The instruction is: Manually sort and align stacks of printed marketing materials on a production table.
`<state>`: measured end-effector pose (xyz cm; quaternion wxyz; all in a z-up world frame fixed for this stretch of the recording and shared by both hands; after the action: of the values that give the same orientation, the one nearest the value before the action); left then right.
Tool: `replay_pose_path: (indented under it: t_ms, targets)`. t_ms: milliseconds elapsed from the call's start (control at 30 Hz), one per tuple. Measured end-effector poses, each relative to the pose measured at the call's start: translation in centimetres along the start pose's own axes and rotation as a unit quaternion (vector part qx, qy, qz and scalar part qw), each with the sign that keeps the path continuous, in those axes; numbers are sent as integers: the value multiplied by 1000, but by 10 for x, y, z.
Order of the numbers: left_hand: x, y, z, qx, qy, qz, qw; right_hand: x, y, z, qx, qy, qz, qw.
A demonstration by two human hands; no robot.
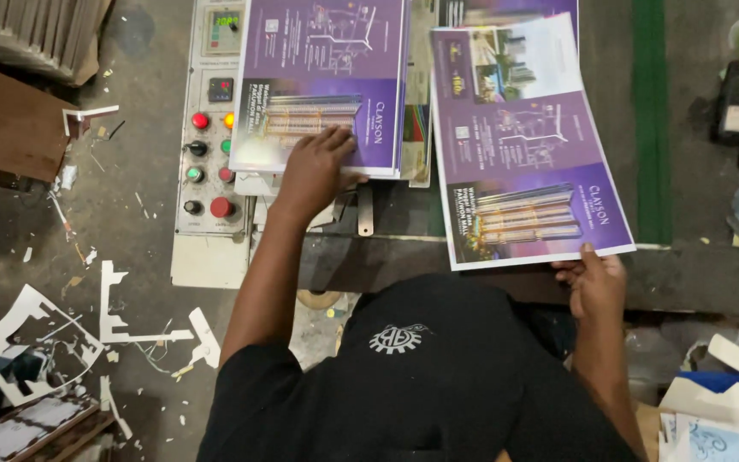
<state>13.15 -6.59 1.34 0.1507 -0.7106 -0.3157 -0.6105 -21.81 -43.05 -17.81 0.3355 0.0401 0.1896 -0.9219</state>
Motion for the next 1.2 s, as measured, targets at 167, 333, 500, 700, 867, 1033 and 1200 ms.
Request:
replay_pose_path:
  t_ms: [167,333,500,700,867,1033,1200]
  targets:
    - [23,6,-2,-35,-42,7,998,24,-10,-22,-20,-8,-23,999]
    - [56,-1,-15,-33,-103,-69,992,8,-16,-25,-23,-29,-22,999]
    - [89,-15,-34,-21,-45,-249,967,-48,-3,-13,-18,-63,19,998]
    - [84,-18,-58,-29,-49,-230,972,-80,55,-1,-34,-84,30,995]
    - [66,-30,-65,-53,-87,-241,965,-88,49,14,-69,-121,27,990]
    - [40,-34,-114,-120,-148,-228,955,-99,17,-1,-101,-145,48,983]
    - [20,-25,-193,-189,-186,-161,951,-170,-32,13,-57,-51,288,954]
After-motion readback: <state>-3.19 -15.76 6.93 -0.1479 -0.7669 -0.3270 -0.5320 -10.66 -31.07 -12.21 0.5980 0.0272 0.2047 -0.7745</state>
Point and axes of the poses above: each hand's wrist, its own y-axis towards the middle knuckle, its own x-axis out of the back of the hand, z = x × y, the point moved 9 cm from there along y, towards the middle knuckle
